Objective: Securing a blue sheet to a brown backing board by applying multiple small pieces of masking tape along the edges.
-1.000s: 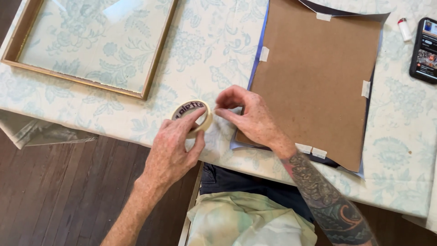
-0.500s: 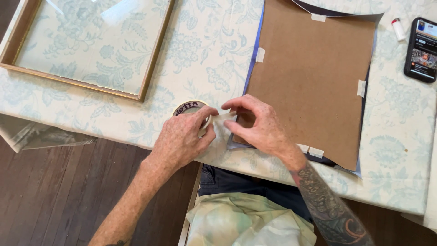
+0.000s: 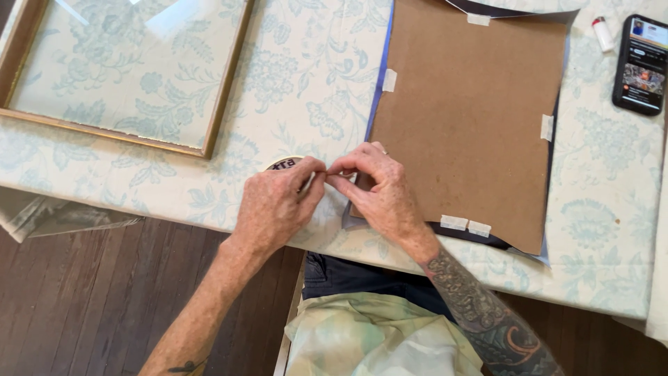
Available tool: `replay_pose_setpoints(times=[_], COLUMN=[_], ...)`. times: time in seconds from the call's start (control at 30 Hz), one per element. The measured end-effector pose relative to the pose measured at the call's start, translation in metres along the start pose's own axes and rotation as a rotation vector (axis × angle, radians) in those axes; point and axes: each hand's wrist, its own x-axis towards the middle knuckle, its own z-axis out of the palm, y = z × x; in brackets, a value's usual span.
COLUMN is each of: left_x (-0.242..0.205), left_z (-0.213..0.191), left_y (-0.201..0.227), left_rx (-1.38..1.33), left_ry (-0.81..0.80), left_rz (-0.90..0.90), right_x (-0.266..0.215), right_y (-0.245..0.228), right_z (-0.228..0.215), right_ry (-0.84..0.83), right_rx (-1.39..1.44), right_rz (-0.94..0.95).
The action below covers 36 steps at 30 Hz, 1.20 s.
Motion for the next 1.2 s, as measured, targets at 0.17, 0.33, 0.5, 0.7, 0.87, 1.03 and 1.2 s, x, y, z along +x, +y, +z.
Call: replay_pose_setpoints(times=[0.17,0.33,0.5,0.7,0.87,1.03,1.2], left_x=[-0.006,-0.007,-0.007,-0.011,-0.011,-0.013,-0.018], left_z=[-0.003,-0.016,-0.012,0.010,0.017,0.016,0.028], left_y=[-0.010,0.004,-0.006,-0.029,-0.039,-0.034,0.036], left_rx=[-0.177,-0.314,-0.236,0.578,0.694,0.741,0.265], left_ry=[0.020,0.062,0.083,0.007,-0.003,-0.018,-0.017], left_rz=[-0.079,-0.129,-0.104,0.091,0.141,0.142,0.194], right_x=[0.001,-0.003,-0.013,-0.067,-0.098,-0.126,-0.125], right_y=[-0.005,-0.006,-0.029,-0.037,-0.040,-0.008,0.013], right_z=[0.012,0.020,0.024,-0.002,-0.055,-0.097,-0.143], right_ry=[0.092,0.221,0.266,-0.106,-0.252,-0.138,0.042], right_rx=[-0.067,-0.231,-0.269,-0.064,-0.018,-0.070,0.008], right_rz=[-0.145,-0.308,-0.422,-0.386,-0.220,0.069,0.254])
